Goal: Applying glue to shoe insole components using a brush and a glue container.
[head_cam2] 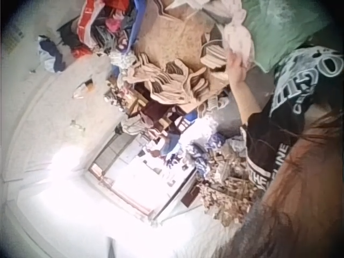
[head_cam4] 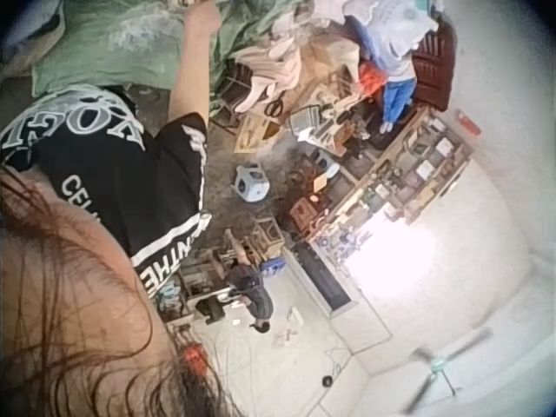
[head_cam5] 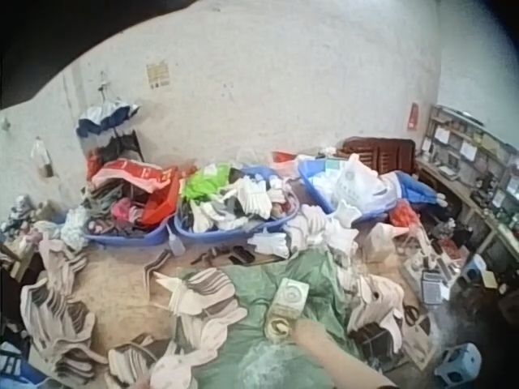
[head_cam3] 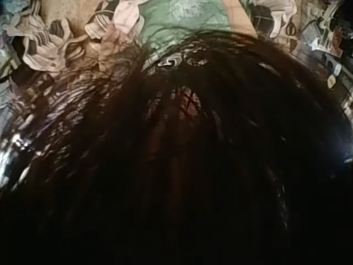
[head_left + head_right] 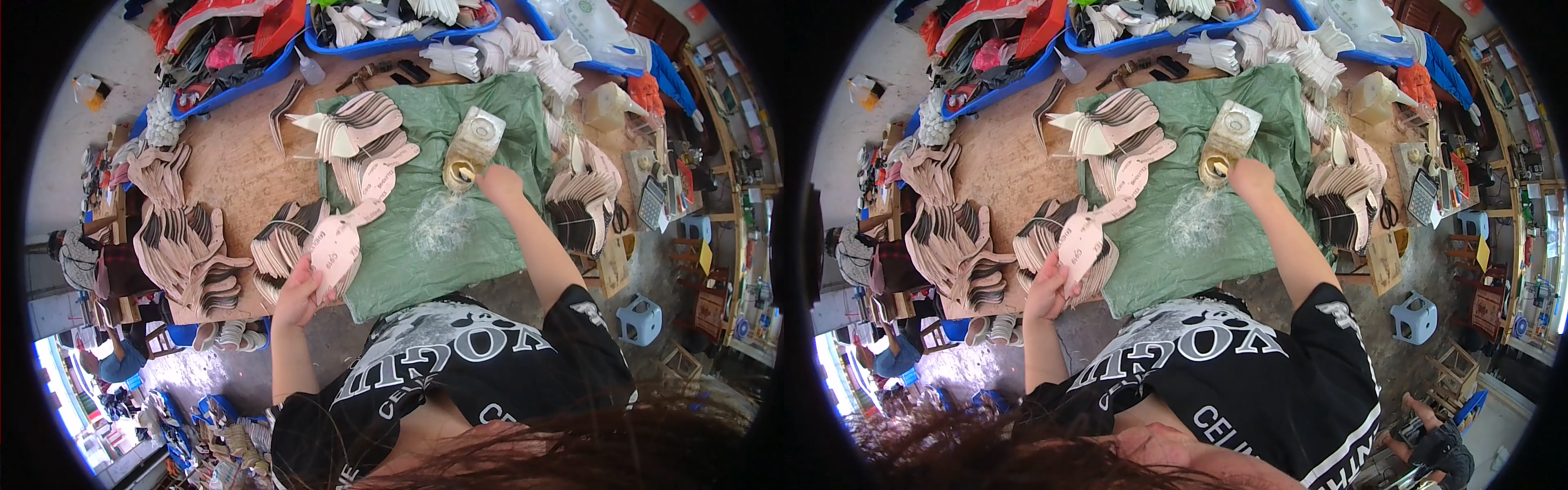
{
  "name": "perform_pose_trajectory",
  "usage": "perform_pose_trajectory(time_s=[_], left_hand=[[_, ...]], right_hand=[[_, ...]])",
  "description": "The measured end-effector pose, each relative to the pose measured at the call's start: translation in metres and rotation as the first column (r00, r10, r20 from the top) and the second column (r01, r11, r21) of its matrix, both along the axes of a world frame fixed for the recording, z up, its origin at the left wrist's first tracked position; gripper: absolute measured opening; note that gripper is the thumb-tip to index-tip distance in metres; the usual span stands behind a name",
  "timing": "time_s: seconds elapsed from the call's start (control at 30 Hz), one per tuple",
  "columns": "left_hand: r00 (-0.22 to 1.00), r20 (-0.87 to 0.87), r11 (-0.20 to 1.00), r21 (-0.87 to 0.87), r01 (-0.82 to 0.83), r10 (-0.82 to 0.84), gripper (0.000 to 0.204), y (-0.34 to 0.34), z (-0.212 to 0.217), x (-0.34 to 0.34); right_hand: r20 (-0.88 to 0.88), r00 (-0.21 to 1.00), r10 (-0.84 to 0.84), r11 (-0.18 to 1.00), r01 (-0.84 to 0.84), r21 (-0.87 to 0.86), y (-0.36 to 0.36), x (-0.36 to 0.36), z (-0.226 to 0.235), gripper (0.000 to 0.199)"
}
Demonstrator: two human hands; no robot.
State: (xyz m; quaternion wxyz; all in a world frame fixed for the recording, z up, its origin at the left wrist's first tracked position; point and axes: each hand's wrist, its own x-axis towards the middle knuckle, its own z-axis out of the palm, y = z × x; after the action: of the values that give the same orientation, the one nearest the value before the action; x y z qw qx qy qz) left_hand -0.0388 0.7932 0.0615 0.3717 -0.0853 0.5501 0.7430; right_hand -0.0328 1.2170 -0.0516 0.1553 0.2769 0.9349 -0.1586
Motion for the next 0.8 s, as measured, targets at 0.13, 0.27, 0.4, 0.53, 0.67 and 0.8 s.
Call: perform_pose_trajectory(time_s=[0.13,0.27,0.4,0.53,0.67,0.8], left_hand=[[0.999,0.039,0.999,-0.009,-0.034,0.034,0.035,-0.022,-0.03,0.029],[0.985,0.119,0.992,-0.048,-0.119,0.124,0.024,-0.017,-0.052,0.046],[0.981,-0.017,0.953,-0.234,-0.192,0.194,0.021,0.006,-0.075,0.055],[0.996,-0.052,0.949,-0.304,-0.085,0.072,0.023,0.019,-0.092,0.06],[0.994,-0.055,0.954,-0.282,-0.106,0.094,0.02,0.038,-0.1,0.061],[0.996,-0.025,0.962,-0.256,-0.094,0.091,0.02,0.048,-0.109,0.06]], right_hand=[[0.079,0.997,0.018,1.0,-0.018,-0.001,-0.002,-0.021,-0.013,0.036],[0.086,0.996,0.023,0.999,-0.02,-0.029,0.003,-0.018,0.0,0.035],[0.064,0.997,0.049,0.999,-0.05,0.013,-0.001,-0.001,-0.001,0.041],[0.044,0.999,0.01,1.0,-0.009,-0.029,0.0,0.013,-0.003,0.042],[-0.078,0.996,-0.031,1.0,0.032,0.003,-0.001,0.03,-0.018,0.045],[-0.029,0.996,-0.082,0.994,0.08,-0.073,-0.011,0.037,0.003,0.043]])
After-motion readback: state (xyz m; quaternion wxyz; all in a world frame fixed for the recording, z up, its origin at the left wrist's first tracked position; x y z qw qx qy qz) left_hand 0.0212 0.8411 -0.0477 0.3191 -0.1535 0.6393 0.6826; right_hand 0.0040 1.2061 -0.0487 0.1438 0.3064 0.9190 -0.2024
